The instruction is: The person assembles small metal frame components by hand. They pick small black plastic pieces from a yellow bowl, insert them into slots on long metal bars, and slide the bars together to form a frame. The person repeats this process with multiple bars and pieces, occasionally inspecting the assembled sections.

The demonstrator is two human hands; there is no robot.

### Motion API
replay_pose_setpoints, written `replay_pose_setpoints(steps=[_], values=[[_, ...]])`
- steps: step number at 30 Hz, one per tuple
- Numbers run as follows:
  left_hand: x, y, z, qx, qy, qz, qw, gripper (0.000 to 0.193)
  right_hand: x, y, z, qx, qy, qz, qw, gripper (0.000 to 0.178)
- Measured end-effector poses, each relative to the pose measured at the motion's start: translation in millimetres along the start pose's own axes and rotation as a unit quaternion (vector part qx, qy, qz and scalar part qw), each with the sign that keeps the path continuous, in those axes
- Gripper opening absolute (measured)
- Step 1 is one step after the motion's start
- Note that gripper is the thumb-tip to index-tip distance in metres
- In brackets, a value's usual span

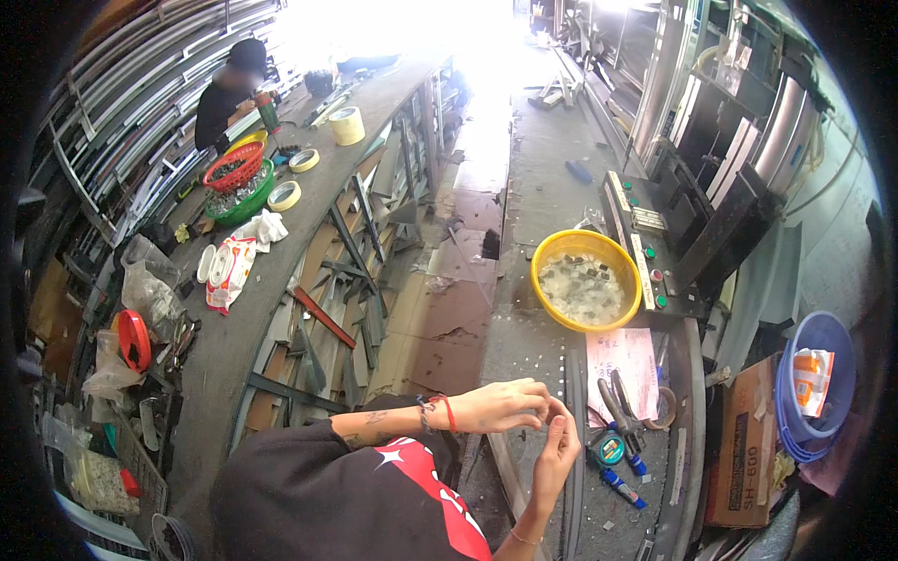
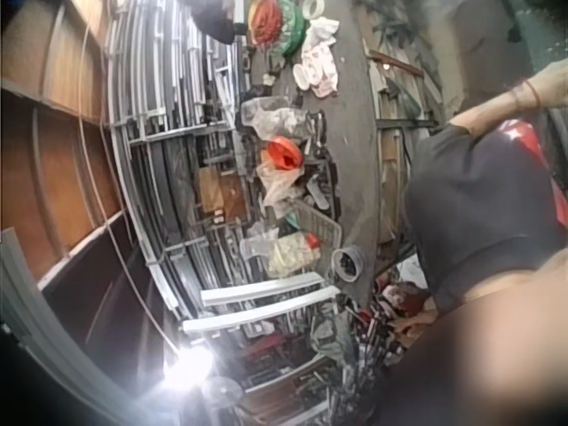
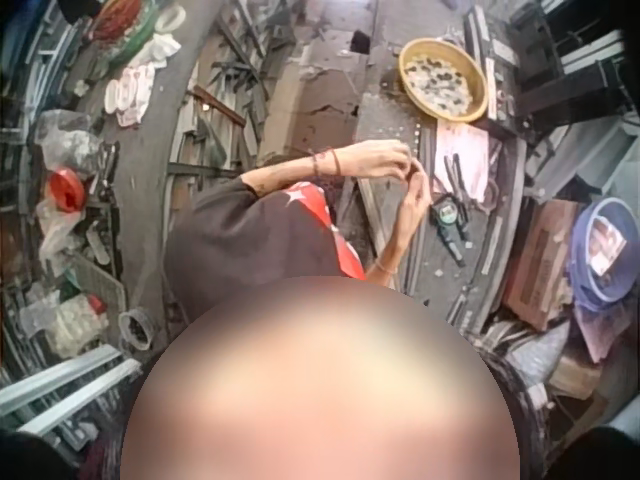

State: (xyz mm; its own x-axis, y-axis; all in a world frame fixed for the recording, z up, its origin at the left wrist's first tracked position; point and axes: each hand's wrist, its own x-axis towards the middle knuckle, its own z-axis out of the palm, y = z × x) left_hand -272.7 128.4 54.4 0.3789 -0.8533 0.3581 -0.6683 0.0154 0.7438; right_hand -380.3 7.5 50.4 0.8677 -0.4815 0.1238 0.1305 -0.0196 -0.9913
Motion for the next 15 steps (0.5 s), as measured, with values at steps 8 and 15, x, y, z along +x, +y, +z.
replay_pose_setpoints(steps=[8, 15], values=[[1, -1, -10, 0.137, 0.111, 0.027, 0.984, 0.014, -16, 0, -21, 0.055, -0.029, 0.064, 0.996, 0.019], [-23, -9, -10, 0.203, 0.012, -0.001, 0.979, 0.035, -20, 1, -3, -0.139, -0.004, -0.002, 0.99, 0.013]])
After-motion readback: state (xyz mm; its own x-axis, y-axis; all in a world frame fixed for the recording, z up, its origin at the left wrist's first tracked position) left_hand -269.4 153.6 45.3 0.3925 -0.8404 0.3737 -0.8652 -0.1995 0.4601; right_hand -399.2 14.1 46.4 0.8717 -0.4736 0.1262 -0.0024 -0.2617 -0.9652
